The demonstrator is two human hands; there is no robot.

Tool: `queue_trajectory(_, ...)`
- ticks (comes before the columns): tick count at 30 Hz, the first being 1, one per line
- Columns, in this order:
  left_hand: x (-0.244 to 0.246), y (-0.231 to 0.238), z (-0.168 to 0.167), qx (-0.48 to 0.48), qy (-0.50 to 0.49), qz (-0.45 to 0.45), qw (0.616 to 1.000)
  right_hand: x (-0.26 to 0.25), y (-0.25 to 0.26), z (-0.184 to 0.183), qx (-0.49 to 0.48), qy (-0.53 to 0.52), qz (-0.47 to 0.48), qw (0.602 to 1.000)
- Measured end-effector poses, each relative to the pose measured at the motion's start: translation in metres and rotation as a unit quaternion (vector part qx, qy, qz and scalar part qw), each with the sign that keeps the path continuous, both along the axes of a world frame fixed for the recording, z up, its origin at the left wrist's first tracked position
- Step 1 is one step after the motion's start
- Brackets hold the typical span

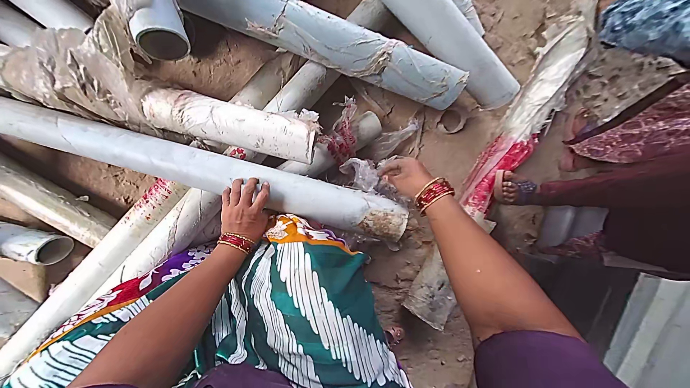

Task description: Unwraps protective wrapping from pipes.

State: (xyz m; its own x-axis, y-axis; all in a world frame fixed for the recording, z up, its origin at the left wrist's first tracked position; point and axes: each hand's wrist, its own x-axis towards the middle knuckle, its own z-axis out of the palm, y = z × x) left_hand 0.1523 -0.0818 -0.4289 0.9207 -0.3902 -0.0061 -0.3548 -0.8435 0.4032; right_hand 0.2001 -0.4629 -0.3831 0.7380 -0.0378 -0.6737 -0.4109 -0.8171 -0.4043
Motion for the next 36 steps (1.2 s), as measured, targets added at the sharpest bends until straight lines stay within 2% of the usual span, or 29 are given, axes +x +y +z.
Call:
queue_trajectory(6,-0.019,0.011,-0.005,-0.009,-0.029,0.0,1.0,0.002,0.049,0.004,0.08,0.03,0.094,0.992)
queue_trajectory(8,-0.026,0.014,-0.008,-0.009,-0.043,0.001,0.999,-0.005,0.054,0.006,0.112,0.009,0.116,0.987)
queue_trajectory(11,-0.032,0.017,-0.01,-0.012,-0.049,0.004,0.999,-0.017,0.054,0.006,0.18,-0.015,0.093,0.979)
queue_trajectory(14,-0.027,0.018,-0.006,-0.017,-0.044,0.006,0.999,-0.022,0.061,0.009,0.164,-0.014,0.064,0.984)
queue_trajectory(18,0.007,0.013,0.014,0.012,0.086,-0.004,0.996,-0.019,0.071,0.015,0.106,0.004,0.097,0.99)
queue_trajectory(22,0.041,0.0,0.025,0.081,0.235,-0.028,0.968,-0.016,0.061,0.013,0.137,0.024,0.017,0.99)
queue_trajectory(25,0.042,-0.001,0.023,0.08,0.242,-0.025,0.967,-0.023,0.046,0.009,0.177,-0.045,-0.007,0.983)
queue_trajectory(29,0.032,0.004,0.015,0.04,0.207,-0.013,0.977,-0.035,0.035,0.007,0.227,-0.072,0.081,0.968)
queue_trajectory(32,0.03,0.005,0.014,0.034,0.209,-0.011,0.977,-0.043,0.042,0.006,0.211,-0.132,0.105,0.963)
queue_trajectory(34,0.032,0.005,0.014,0.04,0.21,-0.013,0.977,-0.048,0.051,0.007,0.179,-0.194,0.136,0.955)
queue_trajectory(36,0.031,0.005,0.013,0.041,0.203,-0.014,0.978,-0.05,0.055,0.009,0.14,-0.212,0.159,0.954)
